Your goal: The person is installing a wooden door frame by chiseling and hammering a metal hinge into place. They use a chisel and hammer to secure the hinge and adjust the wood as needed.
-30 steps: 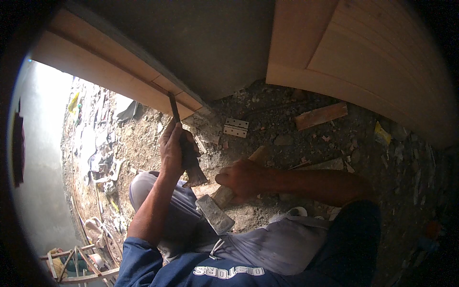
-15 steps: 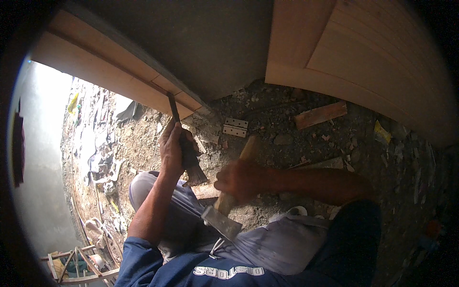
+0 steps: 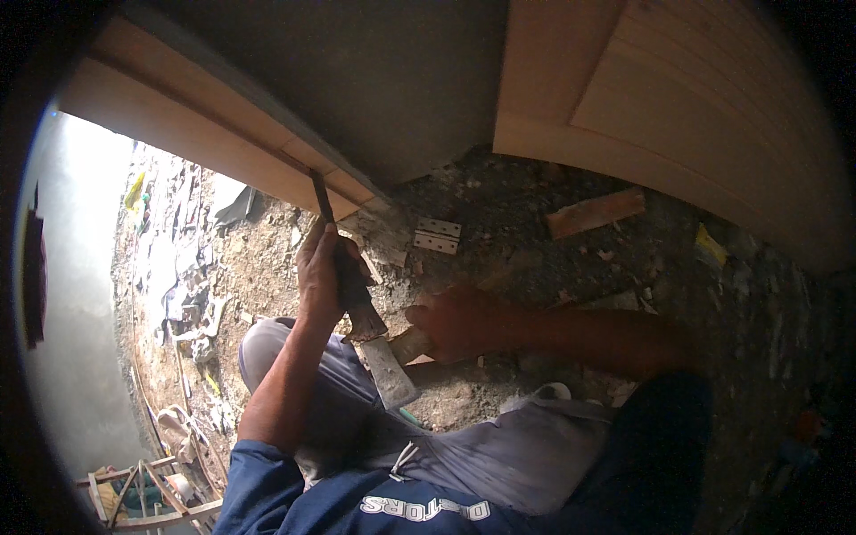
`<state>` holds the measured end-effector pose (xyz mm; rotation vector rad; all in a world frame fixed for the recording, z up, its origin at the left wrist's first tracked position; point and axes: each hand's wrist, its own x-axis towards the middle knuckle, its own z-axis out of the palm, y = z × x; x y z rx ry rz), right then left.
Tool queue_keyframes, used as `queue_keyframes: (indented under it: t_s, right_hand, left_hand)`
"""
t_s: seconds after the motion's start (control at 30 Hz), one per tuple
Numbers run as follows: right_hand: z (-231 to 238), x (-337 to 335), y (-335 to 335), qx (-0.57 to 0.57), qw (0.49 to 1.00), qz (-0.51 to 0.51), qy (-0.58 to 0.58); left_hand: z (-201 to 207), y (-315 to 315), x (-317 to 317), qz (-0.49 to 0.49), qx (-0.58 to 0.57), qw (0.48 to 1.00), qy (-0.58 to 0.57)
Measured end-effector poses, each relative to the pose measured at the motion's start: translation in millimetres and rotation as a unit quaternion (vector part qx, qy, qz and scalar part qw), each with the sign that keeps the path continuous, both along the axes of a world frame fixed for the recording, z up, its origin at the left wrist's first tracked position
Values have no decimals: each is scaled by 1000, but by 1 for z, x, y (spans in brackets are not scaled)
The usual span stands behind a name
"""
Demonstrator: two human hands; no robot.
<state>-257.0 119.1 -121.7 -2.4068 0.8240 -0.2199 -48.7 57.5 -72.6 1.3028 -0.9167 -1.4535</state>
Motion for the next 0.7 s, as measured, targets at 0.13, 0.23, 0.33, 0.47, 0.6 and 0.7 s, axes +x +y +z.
queue_keyframes:
  t_s: [0.13,0.23,0.33,0.47,0.6,0.7]
  right_hand:
    - [2,-8,1,-93,985,94,-108]
    - [14,-3,-1,-95,987,79,-99]
    - [9,-6,-2,-89,981,51,-165]
    - [5,-3,-1,-82,982,53,-164]
    - [3,-4,-1,-85,984,61,-141]
    - [3,-4,1,-84,985,66,-135]
  left_hand:
    - [1,1,-4,10,12,1000,17]
    - [-10,3,-2,20,-15,998,-62]
    - [-5,0,-5,1,-6,999,-33]
    - [5,1,-1,8,6,1000,-17]
    - [9,4,-2,-10,21,1000,-6]
    - [8,2,-1,-10,25,1000,-6]
